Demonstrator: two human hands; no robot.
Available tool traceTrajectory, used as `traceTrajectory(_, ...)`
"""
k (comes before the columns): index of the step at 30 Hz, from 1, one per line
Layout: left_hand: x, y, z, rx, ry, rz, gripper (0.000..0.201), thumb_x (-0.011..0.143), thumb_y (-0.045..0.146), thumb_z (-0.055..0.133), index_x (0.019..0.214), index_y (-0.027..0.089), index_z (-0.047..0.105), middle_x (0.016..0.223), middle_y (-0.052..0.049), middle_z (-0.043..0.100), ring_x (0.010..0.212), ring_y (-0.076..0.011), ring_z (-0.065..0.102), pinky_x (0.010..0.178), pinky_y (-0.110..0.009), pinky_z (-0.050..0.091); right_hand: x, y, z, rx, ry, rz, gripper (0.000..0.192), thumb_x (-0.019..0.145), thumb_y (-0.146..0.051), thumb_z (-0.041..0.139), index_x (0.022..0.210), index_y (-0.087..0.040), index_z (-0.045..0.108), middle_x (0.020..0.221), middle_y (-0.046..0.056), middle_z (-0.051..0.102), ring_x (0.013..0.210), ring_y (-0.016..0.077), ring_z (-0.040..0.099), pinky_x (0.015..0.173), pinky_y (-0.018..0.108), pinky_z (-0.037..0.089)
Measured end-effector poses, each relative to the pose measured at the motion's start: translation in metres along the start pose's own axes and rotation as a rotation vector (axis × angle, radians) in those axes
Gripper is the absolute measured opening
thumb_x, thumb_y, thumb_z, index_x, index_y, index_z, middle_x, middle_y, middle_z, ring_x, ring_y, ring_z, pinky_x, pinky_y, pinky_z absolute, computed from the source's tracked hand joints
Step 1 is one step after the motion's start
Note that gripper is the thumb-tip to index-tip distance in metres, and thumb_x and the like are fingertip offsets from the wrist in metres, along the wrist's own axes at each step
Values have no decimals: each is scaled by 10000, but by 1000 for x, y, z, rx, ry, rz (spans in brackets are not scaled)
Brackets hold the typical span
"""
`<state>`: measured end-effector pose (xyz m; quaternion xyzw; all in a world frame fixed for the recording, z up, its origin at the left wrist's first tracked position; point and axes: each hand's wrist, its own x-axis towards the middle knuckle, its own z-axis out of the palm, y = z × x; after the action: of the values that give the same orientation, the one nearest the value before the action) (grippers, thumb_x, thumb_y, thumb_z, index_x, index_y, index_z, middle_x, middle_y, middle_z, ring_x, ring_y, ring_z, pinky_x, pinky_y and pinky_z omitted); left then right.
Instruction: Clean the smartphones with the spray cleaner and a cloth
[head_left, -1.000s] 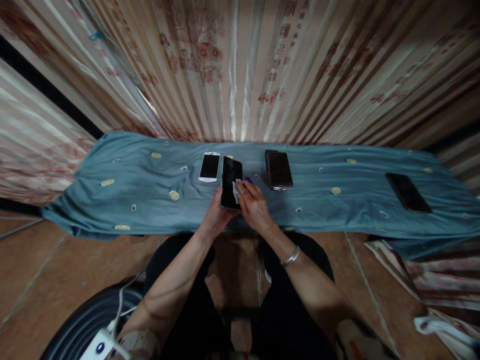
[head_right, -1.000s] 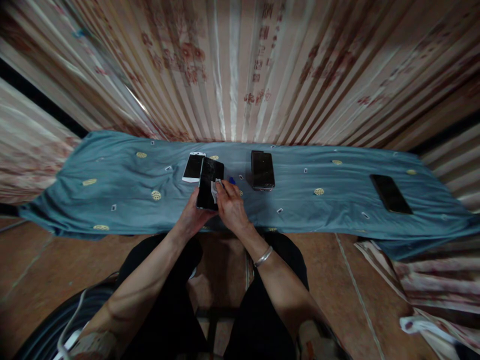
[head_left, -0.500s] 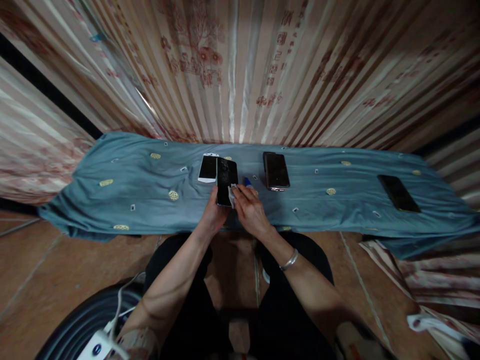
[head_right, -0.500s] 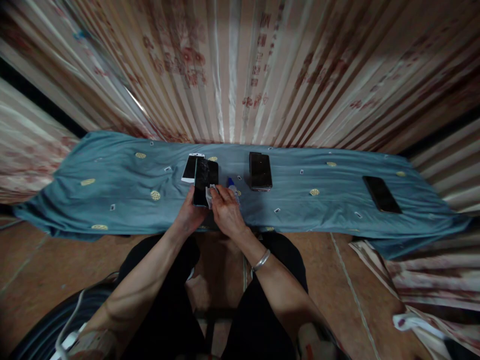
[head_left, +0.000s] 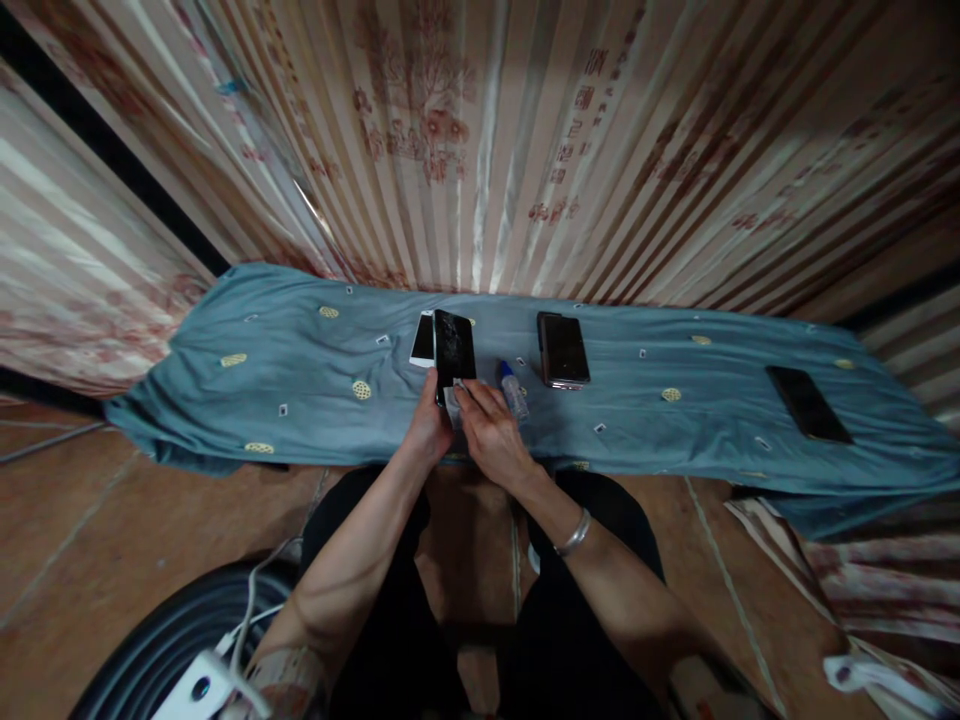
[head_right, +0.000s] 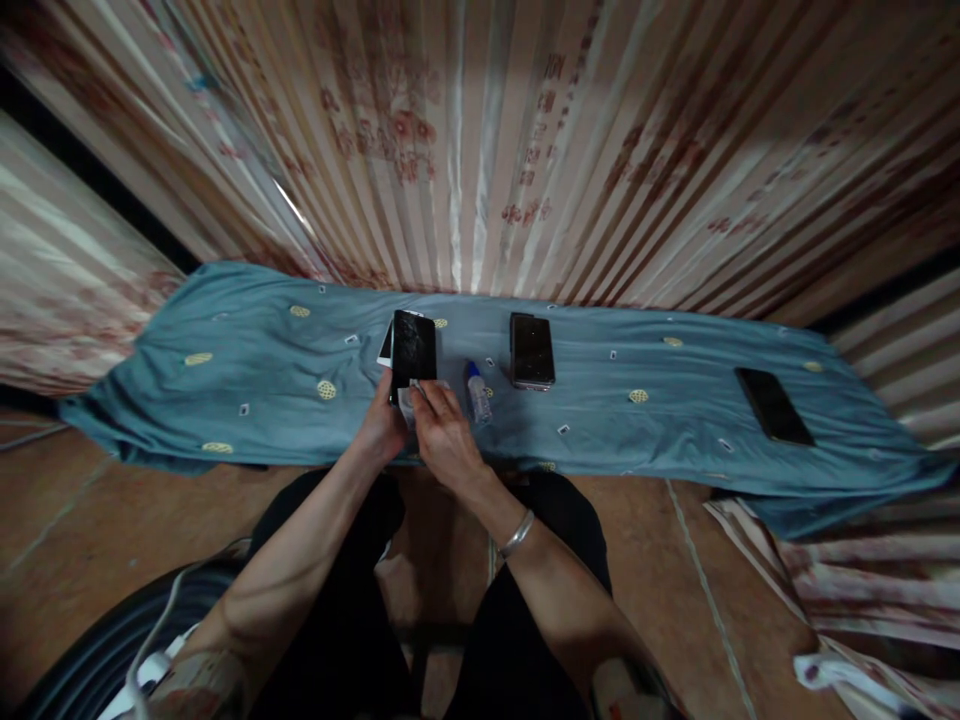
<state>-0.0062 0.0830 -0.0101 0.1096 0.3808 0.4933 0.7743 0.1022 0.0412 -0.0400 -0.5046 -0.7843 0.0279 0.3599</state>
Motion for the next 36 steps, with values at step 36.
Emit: traceTrajectory(36, -10, -30, -9, 342, -12, 152, 483, 968, 424, 558, 1371, 164, 616, 1328, -136, 689, 1268, -301, 614, 926, -415, 594, 34, 26, -4, -60, 54, 65, 531, 957, -85, 418, 1468, -154, 548, 1551, 138, 509, 1481, 282, 405, 1230, 509, 377)
